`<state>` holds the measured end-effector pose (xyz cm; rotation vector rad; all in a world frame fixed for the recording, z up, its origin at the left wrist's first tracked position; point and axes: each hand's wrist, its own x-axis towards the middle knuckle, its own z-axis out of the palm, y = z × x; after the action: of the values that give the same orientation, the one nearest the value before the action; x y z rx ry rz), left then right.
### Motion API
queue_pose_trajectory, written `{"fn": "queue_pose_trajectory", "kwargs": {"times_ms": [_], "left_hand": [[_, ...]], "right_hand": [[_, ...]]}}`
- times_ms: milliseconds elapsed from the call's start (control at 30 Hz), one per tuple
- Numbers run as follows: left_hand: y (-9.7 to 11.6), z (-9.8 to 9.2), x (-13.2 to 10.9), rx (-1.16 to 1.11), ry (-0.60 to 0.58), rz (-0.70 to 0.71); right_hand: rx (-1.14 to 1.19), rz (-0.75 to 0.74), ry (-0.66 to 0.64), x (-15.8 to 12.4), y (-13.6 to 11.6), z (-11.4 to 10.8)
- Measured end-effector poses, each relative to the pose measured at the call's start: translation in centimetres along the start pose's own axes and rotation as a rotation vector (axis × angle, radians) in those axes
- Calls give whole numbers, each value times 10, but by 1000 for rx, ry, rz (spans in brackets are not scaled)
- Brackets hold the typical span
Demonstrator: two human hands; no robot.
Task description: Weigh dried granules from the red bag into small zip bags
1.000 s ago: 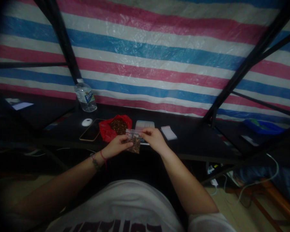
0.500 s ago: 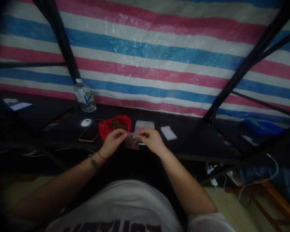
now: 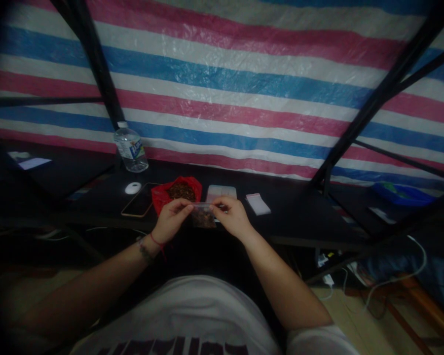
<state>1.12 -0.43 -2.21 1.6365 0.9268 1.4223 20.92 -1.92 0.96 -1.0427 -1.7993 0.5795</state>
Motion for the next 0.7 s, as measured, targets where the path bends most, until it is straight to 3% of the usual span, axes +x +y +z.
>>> {"fn": "queue_pose_trajectory", "kwargs": {"times_ms": [133, 267, 700], "left_hand": [[-2, 3, -4, 12, -36, 9], [-3, 5, -8, 61, -122, 55], [6, 2, -8, 184, -177, 168]], "right_hand": [[41, 51, -34, -3, -1, 7], [6, -2, -71, -5, -7, 12], [-14, -98, -58, -7, -6, 15]]}}
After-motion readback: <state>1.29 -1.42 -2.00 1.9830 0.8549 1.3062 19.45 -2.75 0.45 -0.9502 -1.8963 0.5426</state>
